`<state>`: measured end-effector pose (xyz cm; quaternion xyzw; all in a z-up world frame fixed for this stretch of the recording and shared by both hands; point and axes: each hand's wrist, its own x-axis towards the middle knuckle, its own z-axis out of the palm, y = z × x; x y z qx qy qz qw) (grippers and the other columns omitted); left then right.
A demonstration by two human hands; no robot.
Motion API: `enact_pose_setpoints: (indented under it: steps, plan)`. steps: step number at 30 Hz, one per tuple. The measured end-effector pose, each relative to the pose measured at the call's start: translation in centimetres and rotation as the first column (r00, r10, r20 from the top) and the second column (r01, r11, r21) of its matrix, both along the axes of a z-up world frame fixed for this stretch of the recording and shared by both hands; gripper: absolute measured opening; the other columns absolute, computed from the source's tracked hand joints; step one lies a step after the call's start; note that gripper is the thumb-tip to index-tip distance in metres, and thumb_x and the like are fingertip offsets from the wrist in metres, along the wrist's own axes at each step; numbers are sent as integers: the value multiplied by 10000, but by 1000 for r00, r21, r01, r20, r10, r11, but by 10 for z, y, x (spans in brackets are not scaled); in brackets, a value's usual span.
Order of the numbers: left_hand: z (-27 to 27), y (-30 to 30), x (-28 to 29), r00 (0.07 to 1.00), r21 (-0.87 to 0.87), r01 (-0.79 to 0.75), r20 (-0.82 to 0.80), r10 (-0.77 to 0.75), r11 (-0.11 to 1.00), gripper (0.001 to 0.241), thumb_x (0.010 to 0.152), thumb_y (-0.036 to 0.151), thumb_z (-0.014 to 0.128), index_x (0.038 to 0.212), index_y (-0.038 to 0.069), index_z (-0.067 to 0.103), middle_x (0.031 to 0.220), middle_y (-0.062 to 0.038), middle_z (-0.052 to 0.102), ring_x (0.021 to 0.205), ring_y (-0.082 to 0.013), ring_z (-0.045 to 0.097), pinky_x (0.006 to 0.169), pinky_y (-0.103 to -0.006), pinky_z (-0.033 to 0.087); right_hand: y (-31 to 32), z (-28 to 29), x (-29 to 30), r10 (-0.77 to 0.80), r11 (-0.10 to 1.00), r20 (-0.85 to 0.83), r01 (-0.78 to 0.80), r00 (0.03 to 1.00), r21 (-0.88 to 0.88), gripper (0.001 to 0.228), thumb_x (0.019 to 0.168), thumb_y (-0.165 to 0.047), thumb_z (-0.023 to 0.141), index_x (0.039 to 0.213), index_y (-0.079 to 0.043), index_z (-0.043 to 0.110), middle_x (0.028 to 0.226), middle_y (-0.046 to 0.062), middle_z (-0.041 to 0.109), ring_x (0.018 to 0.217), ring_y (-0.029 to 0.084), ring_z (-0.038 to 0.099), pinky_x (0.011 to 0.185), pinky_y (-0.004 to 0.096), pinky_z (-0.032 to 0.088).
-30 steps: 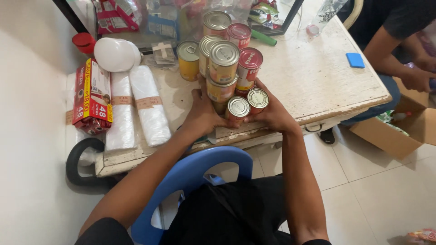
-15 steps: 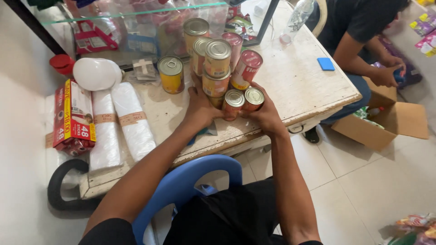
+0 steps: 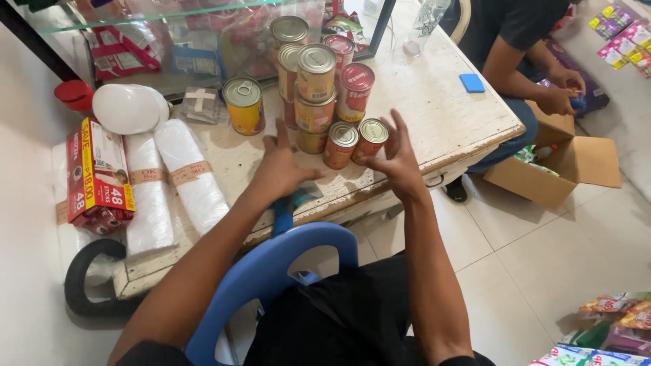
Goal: Wiping dust off canned goods with a cloth and organizing them on the counter and shelves.
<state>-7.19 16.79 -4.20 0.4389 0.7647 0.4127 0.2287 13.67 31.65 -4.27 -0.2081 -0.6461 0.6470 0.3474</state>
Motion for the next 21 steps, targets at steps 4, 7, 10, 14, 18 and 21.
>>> enact_pose_setpoints:
  steps: [4, 7, 10, 14, 18, 21]
  plan:
    - [32, -68, -5, 1000, -20, 10, 29, -9, 1000, 1003, 831, 209, 809, 1613, 26, 208, 1334, -285, 390, 1280, -579, 509, 1039, -586, 501, -33, 19, -5, -324, 857, -156, 360, 933, 370, 864, 868, -147, 855, 1547, -72, 327, 1566, 195, 381, 1521, 324, 257, 1274, 463, 134]
    - [53, -120, -1, 997, 52, -79, -6, 80, 995, 648, 930, 136, 663, 1533, 61, 436, 1275, -234, 444, 1241, -541, 551, 1022, -530, 501, -79, 32, -34, -344, 702, -329, 474, 879, 531, 509, 942, -201, 789, 1351, -34, 535, 1324, 127, 551, 1332, 284, 505, 1194, 406, 347]
    - [45, -145, -12, 973, 186, -223, -20, 231, 957, 499, 967, 100, 631, 1464, 122, 583, 1284, -196, 483, 1265, -483, 565, 1057, -492, 470, -113, 45, -78, -225, 649, -266, 348, 937, 676, 370, 920, -129, 776, 1238, -1, 637, 1196, 151, 647, 1213, 354, 622, 1108, 455, 460]
    - [29, -164, -18, 905, 398, -413, 81, 417, 819, 606, 921, 150, 746, 1491, 78, 556, 1324, -244, 571, 1327, -446, 543, 1103, -486, 446, -132, 46, -136, -77, 796, 228, -78, 970, 601, 680, 986, -229, 715, 1542, -41, 373, 1450, 337, 466, 1328, 536, 513, 1116, 536, 482]
    - [25, -175, -19, 856, 318, -509, 288, 430, 800, 474, 918, 80, 654, 1389, 37, 612, 1159, -87, 785, 976, -154, 738, 851, -279, 576, -111, 5, -170, -169, 651, 289, -114, 942, 750, 828, 958, -221, 703, 1619, -120, 215, 1513, 188, 420, 1285, 356, 510, 1027, 412, 458]
    - [14, -174, -22, 873, 320, -466, 320, 369, 825, 412, 937, 82, 623, 1345, 77, 682, 1263, -96, 783, 974, -121, 734, 825, -240, 557, -99, -19, -184, -247, 588, 280, -86, 928, 804, 759, 942, -266, 725, 1555, -90, 315, 1628, 286, 236, 1522, 467, 264, 1174, 511, 322]
